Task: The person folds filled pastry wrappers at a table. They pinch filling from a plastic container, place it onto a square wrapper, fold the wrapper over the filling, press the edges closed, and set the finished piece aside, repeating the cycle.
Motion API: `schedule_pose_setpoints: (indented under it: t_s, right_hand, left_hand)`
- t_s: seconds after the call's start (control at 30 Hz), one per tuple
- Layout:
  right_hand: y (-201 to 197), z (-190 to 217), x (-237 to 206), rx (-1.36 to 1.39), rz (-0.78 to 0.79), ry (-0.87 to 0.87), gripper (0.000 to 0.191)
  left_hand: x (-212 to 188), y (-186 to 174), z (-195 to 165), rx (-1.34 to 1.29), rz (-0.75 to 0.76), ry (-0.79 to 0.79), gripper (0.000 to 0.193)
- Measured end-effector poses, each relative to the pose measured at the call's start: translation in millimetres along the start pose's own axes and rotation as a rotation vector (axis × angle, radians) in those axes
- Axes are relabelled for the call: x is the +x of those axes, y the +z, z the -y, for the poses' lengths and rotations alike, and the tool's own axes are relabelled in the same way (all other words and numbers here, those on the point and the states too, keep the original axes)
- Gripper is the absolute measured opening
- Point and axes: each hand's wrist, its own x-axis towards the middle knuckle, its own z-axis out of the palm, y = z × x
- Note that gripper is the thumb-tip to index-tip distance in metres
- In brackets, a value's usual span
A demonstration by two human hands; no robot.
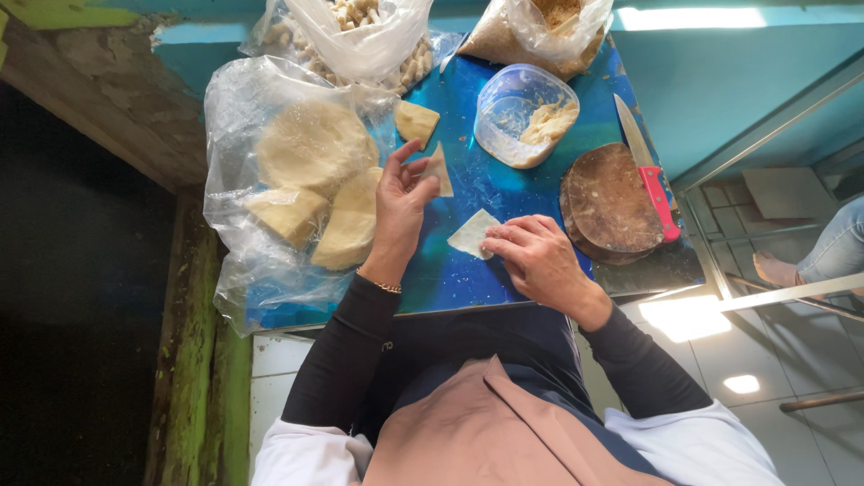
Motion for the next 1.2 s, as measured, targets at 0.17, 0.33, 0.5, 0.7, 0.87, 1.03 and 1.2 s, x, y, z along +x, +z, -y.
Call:
schedule_pose_setpoints:
  t_s: [0.17, 0.33, 0.5, 0.7, 0.87, 1.03, 1.2]
  right_hand:
    - [2.4, -0.8, -11.1, 0.091, -0.299, 0.244, 0.038]
    - [17.6, -16.1, -11.9, 1.306, -0.346, 0.799, 0.038]
    - [25.0, -12.8, -23.2, 1.028, -0.239, 0.704, 0.036]
    - [34.4, 13.9, -18.9, 0.378, -0.208, 0.535, 0.035]
    - [31.2, 21.1, -10.3, 0.165, -0.196, 0.357, 0.044]
    - [29.4, 18.8, -8.1, 0.158, -0.194, 0.373, 0.041]
    - [30.1, 13.5, -11.4, 0.074, -0.196, 0.38, 0.028]
  left_hand:
    - [-9.4, 14.4, -14.5, -0.133, 0.229, -0.144, 0.061]
    - [-32.6, 36.9, -26.5, -0.16, 0.477, -0.309, 0.06]
    - [-62.2, 42.6, -33.1, 0.398, 0.36, -0.134, 0.06]
    - [-90.4, 41.3, -34.5, 0.744, 0.247, 0.15, 0.059]
    - [-101.3, 39.9, -35.9, 0.885, 0.223, 0.321, 0.051]
    - [-112.7, 40.9, -31.3, 1.052, 0.227, 0.451, 0.036]
    - [-116.3, 38.3, -32.1, 1.282, 0.257, 0.491, 0.026]
